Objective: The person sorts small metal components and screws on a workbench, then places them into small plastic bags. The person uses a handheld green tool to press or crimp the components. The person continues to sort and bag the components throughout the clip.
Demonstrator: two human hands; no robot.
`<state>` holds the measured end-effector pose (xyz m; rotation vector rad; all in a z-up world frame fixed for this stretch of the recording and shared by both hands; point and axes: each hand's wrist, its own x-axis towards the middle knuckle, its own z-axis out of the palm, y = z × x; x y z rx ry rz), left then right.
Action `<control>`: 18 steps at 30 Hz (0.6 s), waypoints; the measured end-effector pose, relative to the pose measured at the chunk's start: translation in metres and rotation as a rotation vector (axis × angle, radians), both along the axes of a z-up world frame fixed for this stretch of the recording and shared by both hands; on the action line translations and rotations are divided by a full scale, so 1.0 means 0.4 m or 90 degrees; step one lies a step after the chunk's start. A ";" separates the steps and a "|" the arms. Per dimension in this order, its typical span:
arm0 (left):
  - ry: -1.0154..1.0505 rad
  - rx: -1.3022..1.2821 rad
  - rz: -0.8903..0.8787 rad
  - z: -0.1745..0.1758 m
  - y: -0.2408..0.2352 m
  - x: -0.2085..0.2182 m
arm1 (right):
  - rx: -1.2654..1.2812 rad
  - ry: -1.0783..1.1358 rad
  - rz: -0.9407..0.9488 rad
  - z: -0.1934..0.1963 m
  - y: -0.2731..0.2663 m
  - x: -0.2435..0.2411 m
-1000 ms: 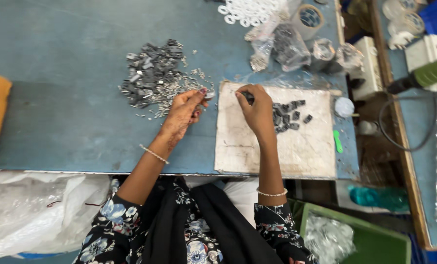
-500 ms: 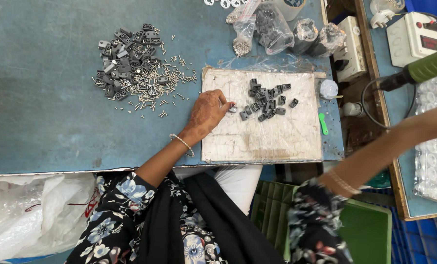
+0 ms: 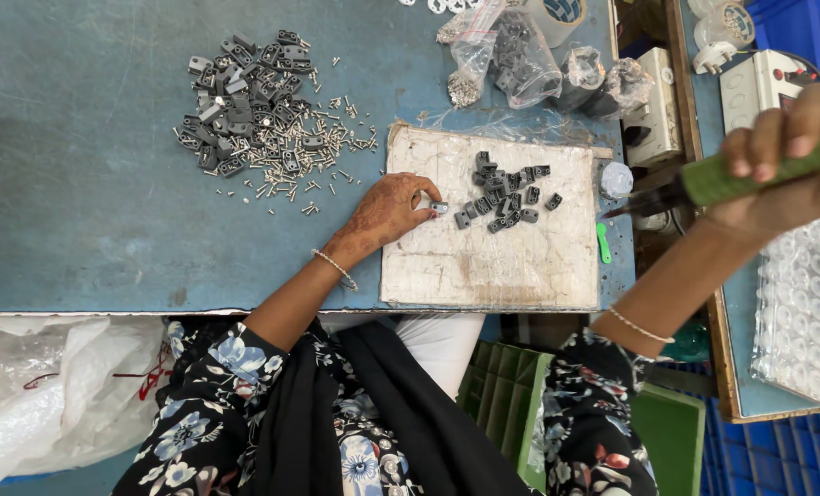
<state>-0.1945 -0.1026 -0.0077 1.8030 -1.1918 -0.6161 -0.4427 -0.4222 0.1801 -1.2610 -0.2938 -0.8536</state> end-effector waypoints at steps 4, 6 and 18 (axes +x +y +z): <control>0.007 0.002 0.002 -0.001 -0.001 0.004 | -0.076 0.078 -0.096 0.003 0.168 0.087; 0.021 0.015 0.002 -0.003 -0.002 0.006 | -0.103 0.098 -0.147 0.003 0.232 0.137; -0.022 -0.047 0.009 -0.060 -0.018 -0.002 | -0.021 0.004 -0.277 -0.131 0.435 0.341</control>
